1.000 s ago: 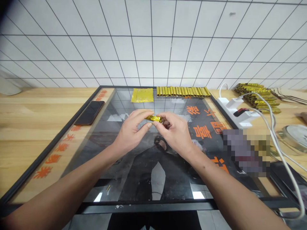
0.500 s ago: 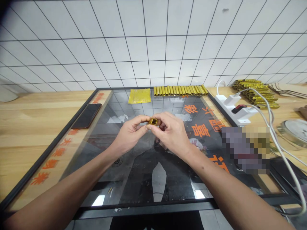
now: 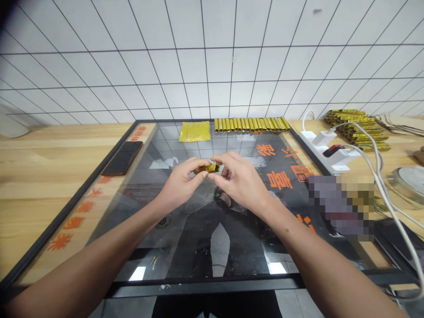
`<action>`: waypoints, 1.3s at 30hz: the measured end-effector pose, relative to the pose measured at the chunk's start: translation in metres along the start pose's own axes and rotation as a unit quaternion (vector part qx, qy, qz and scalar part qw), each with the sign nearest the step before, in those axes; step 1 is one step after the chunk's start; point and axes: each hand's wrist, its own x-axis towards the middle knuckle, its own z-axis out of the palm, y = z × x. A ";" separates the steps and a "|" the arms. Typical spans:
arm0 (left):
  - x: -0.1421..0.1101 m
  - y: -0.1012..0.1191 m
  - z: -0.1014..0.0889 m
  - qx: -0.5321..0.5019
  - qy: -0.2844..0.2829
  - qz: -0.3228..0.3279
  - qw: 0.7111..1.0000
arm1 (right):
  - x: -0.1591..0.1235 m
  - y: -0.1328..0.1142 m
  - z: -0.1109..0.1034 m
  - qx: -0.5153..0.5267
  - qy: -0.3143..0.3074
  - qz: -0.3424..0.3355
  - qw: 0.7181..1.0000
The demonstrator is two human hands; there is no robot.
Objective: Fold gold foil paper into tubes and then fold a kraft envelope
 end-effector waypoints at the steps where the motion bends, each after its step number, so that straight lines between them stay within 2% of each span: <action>1: 0.000 0.000 -0.001 0.032 -0.012 0.014 0.999 | 0.000 0.001 0.000 -0.009 -0.007 0.001 1.000; 7: -0.001 0.000 -0.003 0.133 -0.065 0.053 0.988 | 0.000 0.004 0.001 -0.027 -0.025 0.011 0.999; 12: -0.001 -0.001 -0.004 0.162 -0.065 0.031 0.984 | 0.000 0.005 0.002 -0.040 -0.026 0.019 0.999; 17: -0.001 -0.007 -0.003 0.175 -0.073 0.056 0.980 | 0.001 0.004 0.002 -0.036 -0.035 0.027 0.998; 21: 0.000 -0.017 -0.003 0.198 -0.092 0.049 0.975 | 0.002 0.004 0.000 -0.037 -0.052 0.039 0.997; 27: 0.002 -0.022 -0.004 0.215 -0.108 0.045 0.970 | 0.000 0.002 -0.006 -0.146 -0.120 0.044 0.981; 32: 0.000 -0.024 -0.004 0.221 -0.109 0.063 0.967 | 0.002 -0.007 -0.006 -0.232 -0.137 0.009 0.963; 37: 0.000 -0.024 -0.003 0.232 -0.118 0.065 0.963 | 0.007 -0.012 -0.001 -0.239 -0.164 0.014 0.957; 39: 0.000 -0.022 -0.004 0.224 -0.103 0.065 0.967 | 0.009 -0.010 0.000 -0.219 -0.166 0.017 0.961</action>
